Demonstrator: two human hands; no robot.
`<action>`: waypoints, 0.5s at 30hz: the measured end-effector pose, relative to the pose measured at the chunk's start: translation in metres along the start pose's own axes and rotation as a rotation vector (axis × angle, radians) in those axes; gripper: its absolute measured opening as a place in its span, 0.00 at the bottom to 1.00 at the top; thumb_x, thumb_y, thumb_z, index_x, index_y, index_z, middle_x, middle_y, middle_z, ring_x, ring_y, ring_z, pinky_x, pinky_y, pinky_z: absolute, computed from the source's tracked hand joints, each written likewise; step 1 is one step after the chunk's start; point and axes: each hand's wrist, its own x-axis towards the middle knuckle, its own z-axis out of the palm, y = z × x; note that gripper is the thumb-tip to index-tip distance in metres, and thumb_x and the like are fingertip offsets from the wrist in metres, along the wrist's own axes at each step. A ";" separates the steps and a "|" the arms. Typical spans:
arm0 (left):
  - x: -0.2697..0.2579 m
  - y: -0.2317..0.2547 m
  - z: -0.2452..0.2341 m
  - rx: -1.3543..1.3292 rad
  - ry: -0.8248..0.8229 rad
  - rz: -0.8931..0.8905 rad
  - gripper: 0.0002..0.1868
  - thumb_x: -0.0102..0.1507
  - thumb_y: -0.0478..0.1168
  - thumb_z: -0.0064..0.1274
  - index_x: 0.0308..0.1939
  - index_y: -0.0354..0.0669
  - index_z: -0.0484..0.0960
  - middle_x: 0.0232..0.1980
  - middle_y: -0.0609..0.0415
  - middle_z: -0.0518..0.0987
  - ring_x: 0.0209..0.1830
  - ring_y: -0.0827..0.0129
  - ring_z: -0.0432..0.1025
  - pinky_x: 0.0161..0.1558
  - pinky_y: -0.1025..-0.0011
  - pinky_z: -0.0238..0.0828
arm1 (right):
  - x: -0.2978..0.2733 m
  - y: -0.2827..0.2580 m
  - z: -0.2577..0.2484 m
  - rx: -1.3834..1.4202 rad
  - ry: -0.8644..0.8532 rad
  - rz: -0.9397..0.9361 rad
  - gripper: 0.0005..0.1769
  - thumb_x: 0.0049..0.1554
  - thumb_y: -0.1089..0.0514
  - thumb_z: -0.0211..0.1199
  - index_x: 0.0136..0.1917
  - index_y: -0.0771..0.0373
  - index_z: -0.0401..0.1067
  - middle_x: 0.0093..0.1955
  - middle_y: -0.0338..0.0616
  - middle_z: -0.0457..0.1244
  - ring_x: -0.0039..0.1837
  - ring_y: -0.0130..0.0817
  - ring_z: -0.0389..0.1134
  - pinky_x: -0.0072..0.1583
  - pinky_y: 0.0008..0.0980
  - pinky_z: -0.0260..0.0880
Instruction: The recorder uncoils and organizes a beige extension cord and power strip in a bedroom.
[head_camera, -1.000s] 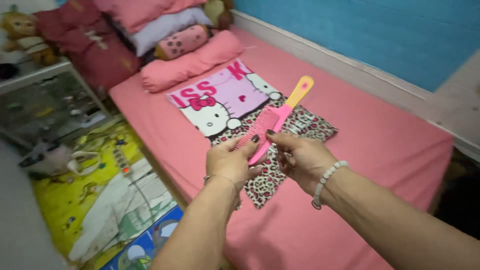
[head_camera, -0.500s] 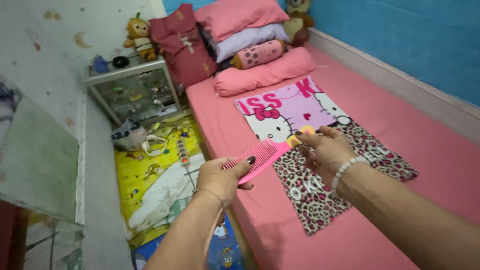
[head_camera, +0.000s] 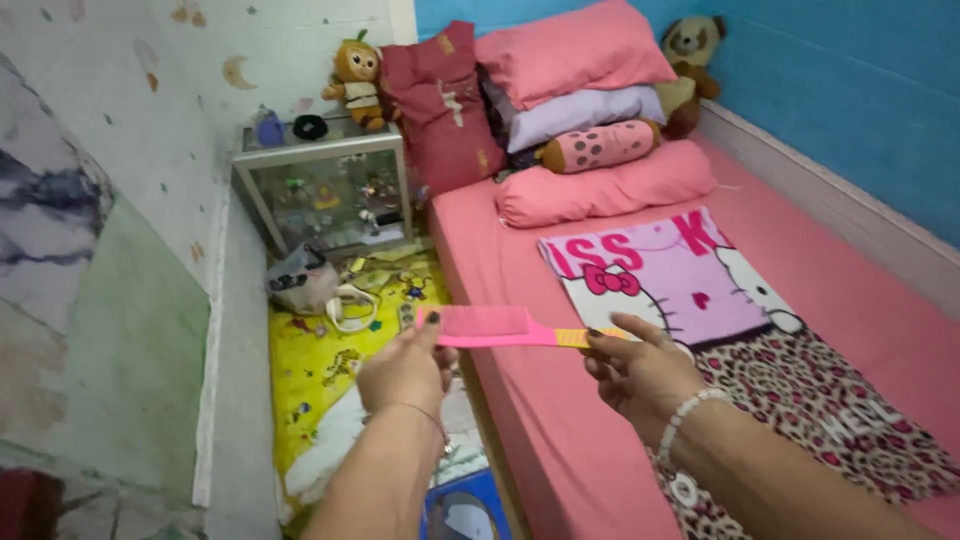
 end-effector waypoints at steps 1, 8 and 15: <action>0.010 0.012 -0.005 -0.001 0.003 0.001 0.09 0.60 0.40 0.63 0.41 0.41 0.87 0.25 0.52 0.79 0.19 0.71 0.68 0.22 0.73 0.61 | 0.011 0.006 0.008 -0.001 -0.003 0.000 0.16 0.58 0.64 0.60 0.57 0.49 0.68 0.39 0.40 0.69 0.38 0.28 0.66 0.40 0.28 0.61; 0.062 0.069 -0.023 -0.229 0.279 0.146 0.08 0.60 0.37 0.64 0.36 0.33 0.87 0.31 0.55 0.83 0.24 0.74 0.74 0.27 0.78 0.73 | 0.028 0.016 0.064 -0.702 -0.249 -0.338 0.21 0.47 0.58 0.76 0.55 0.62 0.84 0.38 0.37 0.71 0.37 0.24 0.62 0.40 0.26 0.64; 0.138 0.077 -0.028 -0.434 -0.034 0.027 0.14 0.62 0.35 0.58 0.51 0.36 0.82 0.38 0.51 0.82 0.32 0.64 0.78 0.34 0.67 0.79 | 0.058 0.000 0.141 -0.894 -0.280 -0.496 0.23 0.47 0.55 0.77 0.57 0.61 0.83 0.38 0.36 0.73 0.37 0.23 0.64 0.41 0.24 0.68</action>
